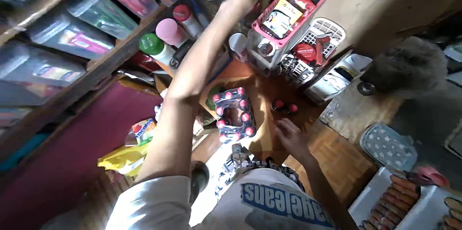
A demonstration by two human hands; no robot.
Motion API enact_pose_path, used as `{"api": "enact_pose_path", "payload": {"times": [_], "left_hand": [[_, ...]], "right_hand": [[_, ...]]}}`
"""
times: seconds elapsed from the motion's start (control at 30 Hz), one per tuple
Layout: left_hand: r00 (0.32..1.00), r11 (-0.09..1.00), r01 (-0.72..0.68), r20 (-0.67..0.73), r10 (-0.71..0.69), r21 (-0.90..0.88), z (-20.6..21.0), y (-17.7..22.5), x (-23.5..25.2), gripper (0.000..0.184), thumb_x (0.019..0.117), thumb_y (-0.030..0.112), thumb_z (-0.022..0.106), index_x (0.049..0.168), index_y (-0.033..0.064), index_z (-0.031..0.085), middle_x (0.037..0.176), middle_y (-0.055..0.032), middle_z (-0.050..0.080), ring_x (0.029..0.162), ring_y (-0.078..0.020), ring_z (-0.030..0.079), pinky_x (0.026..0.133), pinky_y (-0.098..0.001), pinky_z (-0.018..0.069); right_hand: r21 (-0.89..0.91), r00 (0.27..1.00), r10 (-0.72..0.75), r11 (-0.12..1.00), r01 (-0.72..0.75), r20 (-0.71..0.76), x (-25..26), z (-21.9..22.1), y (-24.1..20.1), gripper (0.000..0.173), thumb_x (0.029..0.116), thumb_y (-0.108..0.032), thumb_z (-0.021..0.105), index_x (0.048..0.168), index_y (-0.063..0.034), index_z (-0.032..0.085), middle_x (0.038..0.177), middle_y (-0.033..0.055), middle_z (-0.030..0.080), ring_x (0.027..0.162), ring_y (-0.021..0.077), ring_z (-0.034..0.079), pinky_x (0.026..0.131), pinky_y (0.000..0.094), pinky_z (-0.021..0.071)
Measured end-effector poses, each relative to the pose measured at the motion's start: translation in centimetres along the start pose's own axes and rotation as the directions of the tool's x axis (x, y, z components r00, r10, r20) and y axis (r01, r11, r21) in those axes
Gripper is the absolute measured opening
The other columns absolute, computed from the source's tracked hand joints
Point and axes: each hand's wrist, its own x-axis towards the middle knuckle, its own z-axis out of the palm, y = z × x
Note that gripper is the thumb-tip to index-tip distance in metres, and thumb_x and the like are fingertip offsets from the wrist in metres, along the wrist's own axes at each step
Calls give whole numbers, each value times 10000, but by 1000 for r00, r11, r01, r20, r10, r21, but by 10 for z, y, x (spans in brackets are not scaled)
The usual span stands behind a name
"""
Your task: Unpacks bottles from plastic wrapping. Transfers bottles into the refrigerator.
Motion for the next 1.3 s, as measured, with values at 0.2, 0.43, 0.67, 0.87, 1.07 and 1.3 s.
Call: {"api": "enact_pose_path", "payload": {"times": [0.2, 0.43, 0.67, 0.87, 1.07, 1.3], "left_hand": [[878, 982, -136, 444, 179, -128, 71, -26, -228, 97, 927, 93, 713, 1003, 32, 723, 955, -162, 713, 910, -340, 701, 834, -551, 571], [808, 906, 364, 558, -190, -218, 197, -47, -333, 533, 913, 217, 718, 1385, 31, 553, 1275, -249, 644, 1173, -428, 636, 988, -625, 490], [875, 928, 357, 385, -294, -104, 185, -22, -348, 377, 988, 238, 649, 1304, 32, 639, 1280, -217, 657, 1213, -395, 627, 1007, -568, 504], [908, 906, 418, 45, -415, -67, 97, -17, -349, 468, 954, 392, 721, 1126, -41, 672, 1190, -275, 648, 929, -443, 697, 793, -620, 559], [989, 957, 87, 136, -51, -276, 118, 38, -372, 445, 922, 437, 720, 1116, 36, 729, 1159, -162, 702, 1029, -292, 708, 898, -474, 587], [870, 958, 91, 490, 57, -273, 213, 94, -375, 313, 1044, 134, 525, 1237, -76, 655, 1253, -276, 665, 1216, -428, 621, 1047, -547, 467]], "right_hand": [[-223, 901, -125, 946, 234, 415, 64, 56, -26, 318, 1019, -147, 549, 1281, -35, 692, 1376, 188, 625, 1310, 390, 548, 1120, 505, 423], [-259, 870, 296, 944, -203, 395, 93, 71, -19, 717, 935, -92, 692, 1556, -5, 344, 1378, 243, 586, 1267, 347, 589, 1097, 473, 454], [-232, 903, 270, 952, -199, 334, 76, 81, -9, 723, 935, -223, 698, 1559, -70, 368, 1400, 193, 593, 1265, 321, 596, 1085, 489, 461], [-26, 990, 98, 995, -96, 100, 41, 81, 7, 569, 930, -88, 653, 1472, -16, 495, 1456, 243, 516, 1302, 320, 556, 1089, 409, 473], [87, 953, -98, 988, 128, -287, 62, 25, -20, 212, 989, -35, 591, 1170, 33, 678, 1178, 177, 686, 986, 206, 682, 862, 371, 577], [-389, 796, -193, 791, 472, 574, 102, 90, -65, 213, 953, -38, 621, 1109, -25, 765, 1115, 166, 738, 1123, 349, 666, 1034, 517, 486]]}}
